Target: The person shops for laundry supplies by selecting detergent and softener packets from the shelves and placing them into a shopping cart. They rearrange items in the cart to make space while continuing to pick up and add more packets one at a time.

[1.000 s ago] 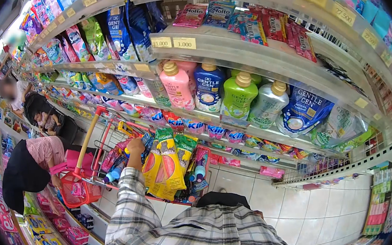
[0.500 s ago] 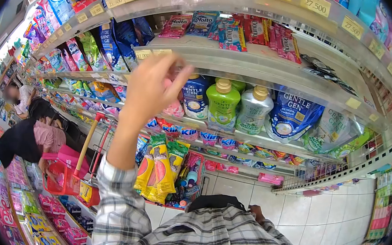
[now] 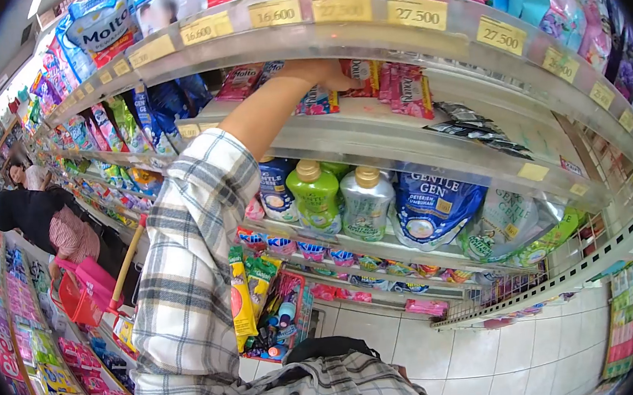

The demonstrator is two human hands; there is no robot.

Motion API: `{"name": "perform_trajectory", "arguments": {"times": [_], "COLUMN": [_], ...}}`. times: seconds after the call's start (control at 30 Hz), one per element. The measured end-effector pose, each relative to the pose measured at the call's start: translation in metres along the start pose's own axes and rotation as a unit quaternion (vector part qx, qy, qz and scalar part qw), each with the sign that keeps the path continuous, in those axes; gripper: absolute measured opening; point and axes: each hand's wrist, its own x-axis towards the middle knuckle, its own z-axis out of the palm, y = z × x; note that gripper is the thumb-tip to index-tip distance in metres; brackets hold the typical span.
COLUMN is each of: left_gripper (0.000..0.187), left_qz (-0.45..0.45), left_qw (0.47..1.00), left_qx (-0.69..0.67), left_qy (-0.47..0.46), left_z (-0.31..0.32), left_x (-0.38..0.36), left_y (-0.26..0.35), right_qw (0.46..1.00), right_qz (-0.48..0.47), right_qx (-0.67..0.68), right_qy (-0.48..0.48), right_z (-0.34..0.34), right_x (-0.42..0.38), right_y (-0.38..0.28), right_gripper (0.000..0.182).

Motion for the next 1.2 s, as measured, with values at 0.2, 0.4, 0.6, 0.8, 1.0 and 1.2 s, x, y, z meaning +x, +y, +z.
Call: {"name": "perform_trajectory", "arguments": {"times": [0.2,0.4,0.6,0.8,1.0,1.2], "left_gripper": [0.063,0.063,0.063,0.063,0.063,0.063], "left_qz": [-0.002,-0.011,-0.003,0.035,0.050,0.045], "left_qw": [0.996,0.995,0.993,0.988,0.988,0.988], "left_qx": [-0.075,-0.095,-0.116,-0.143,-0.141,-0.135], "left_qy": [0.038,0.006,-0.012,-0.036,-0.046,-0.053], "left_z": [-0.010,-0.003,-0.006,-0.020,-0.021,-0.018], "left_x": [0.025,0.042,0.042,0.029,0.029,0.034], "left_y": [0.023,0.026,0.023,0.016,0.024,0.032], "right_qw": [0.970,0.921,0.854,0.689,0.681,0.701], "right_qz": [0.209,0.316,0.404,0.551,0.585,0.551], "right_qx": [0.124,0.224,0.327,0.469,0.441,0.452], "right_qy": [-0.030,-0.029,-0.007,0.035,-0.005,-0.026], "right_z": [-0.022,-0.039,-0.053,-0.063,-0.079,-0.069], "right_x": [0.020,0.034,0.044,0.039,0.039,0.041], "right_y": [-0.009,-0.007,-0.010,-0.010,-0.020,-0.007], "right_gripper": [0.032,0.032,0.032,0.032,0.034,0.033]}}
